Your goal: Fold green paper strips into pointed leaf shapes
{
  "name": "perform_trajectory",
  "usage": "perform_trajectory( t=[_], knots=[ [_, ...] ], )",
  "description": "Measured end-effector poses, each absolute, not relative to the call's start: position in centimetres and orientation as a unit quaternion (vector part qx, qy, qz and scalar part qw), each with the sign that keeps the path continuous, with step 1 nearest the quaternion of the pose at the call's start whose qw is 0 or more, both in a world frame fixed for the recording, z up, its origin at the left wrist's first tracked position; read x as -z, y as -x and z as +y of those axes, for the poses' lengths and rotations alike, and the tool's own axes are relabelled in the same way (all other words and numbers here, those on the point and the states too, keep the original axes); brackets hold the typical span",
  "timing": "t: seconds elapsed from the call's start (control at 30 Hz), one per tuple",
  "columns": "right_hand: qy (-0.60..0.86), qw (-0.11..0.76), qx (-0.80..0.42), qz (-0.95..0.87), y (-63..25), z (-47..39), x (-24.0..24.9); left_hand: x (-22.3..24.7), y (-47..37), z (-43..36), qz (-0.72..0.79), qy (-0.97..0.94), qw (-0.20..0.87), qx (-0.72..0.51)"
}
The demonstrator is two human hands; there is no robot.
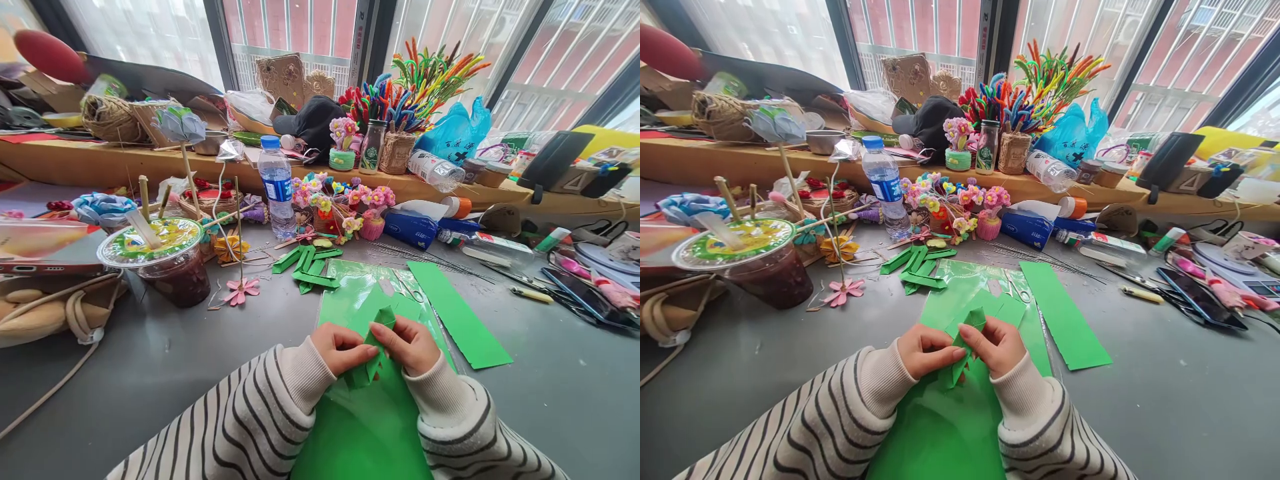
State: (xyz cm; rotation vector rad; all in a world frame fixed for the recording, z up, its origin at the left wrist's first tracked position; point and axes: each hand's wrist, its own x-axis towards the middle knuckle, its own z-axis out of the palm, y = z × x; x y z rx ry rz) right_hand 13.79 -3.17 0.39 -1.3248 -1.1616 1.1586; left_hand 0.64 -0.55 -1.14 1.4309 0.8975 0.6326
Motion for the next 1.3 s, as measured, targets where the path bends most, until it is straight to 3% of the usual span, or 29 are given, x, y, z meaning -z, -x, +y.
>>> perform_trajectory(
  t=[0.43,0.67,0.87,1.07,1.3],
  knots=[
    [0.55,0.482,-0.478,-0.487,-14.6,-3.1,-0.6,-0.6,-0.4,-0.4,0.458,-0.475,0.642,-0.391],
    [0.569,0.491,-0.403,-0.522,-14.5,-3.2,-0.3,0.1,-0.4,-0.5,0.466,-0.523,0.593,-0.397],
    [0.568,0.49,-0.457,-0.478,-14.4,-3.1,0.0,0.5,-0.5,-0.3,0.456,-0.542,0.587,-0.392],
    [0.582,0.495,-0.427,-0.485,-14.3,-3.1,0.2,0.5,-0.6,-0.2,0.438,-0.501,0.637,-0.389],
    [0.567,0.493,-0.468,-0.466,-14.1,-3.1,0.2,0.5,-0.5,-0.3,0.449,-0.515,0.608,-0.404]
  ],
)
